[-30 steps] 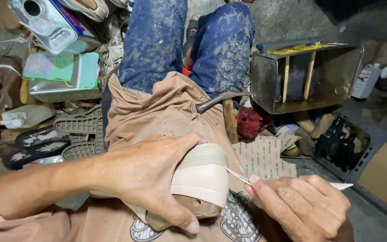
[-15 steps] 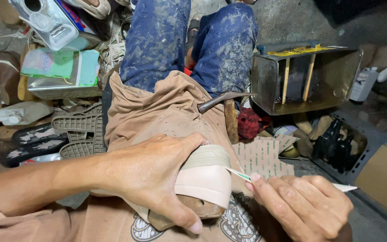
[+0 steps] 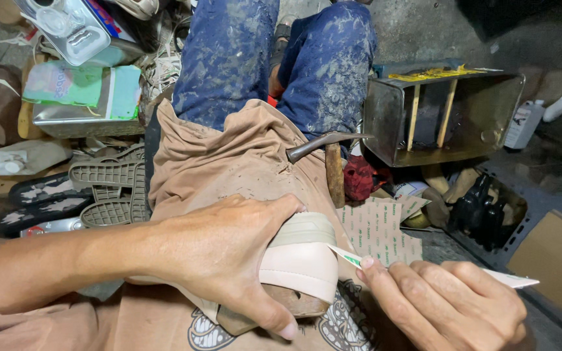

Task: The person uses a hammer to tap the sole and heel of a beige shoe held on their lap. They then apply a liquid from a metal can onto the shoe's sole using a small applicator.

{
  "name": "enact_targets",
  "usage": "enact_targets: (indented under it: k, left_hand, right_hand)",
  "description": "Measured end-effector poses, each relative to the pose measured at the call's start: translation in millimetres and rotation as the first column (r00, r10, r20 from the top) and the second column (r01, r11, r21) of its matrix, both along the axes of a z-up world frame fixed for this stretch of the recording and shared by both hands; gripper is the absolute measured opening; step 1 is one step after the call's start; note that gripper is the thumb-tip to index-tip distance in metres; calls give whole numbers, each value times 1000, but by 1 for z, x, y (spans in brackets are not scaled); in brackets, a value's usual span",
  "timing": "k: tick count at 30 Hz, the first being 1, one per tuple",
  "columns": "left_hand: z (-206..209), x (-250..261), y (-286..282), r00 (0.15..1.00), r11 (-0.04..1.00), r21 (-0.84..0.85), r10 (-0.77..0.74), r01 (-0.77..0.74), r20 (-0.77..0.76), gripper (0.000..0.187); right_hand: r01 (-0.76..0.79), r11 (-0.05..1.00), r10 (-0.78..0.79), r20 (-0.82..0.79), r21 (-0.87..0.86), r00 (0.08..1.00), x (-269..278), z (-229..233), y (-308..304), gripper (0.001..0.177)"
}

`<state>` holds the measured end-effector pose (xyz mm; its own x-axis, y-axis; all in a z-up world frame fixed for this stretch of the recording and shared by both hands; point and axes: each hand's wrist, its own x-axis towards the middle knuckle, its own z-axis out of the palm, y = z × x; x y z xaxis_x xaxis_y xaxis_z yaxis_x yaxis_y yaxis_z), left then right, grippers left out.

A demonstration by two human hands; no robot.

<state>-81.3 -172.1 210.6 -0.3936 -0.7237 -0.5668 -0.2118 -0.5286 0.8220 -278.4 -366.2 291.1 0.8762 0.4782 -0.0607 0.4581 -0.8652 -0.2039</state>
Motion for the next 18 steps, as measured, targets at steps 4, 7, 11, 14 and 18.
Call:
enact_targets:
  k: [4,7,11,14,18]
  left_hand:
    - [-1,1,0,1000,1000,14,5,-5,1,87]
    - [-4,-1,2,997,997,-26,73,-74,-39,96]
    - [-5,-1,5,999,999,-32,43,-42,9,89]
    - [-1,5,4,998,998,33,57,-57,2,88]
    - [-3,7,9,998,994,90,61,-62,16,96]
  right_hand:
    - [89,996,-90,-44,-17,995,1,2,4,28]
    - [20,1000,-20,-22,7,1000,3,-1,5,35]
    - [190,981,-186,-65,49,980,1,2,12,27]
    - [249,965,-242,-92,82,966,1,0,13,23]
    - [217,966,-213,-45,137,976,2,-5,12,24]
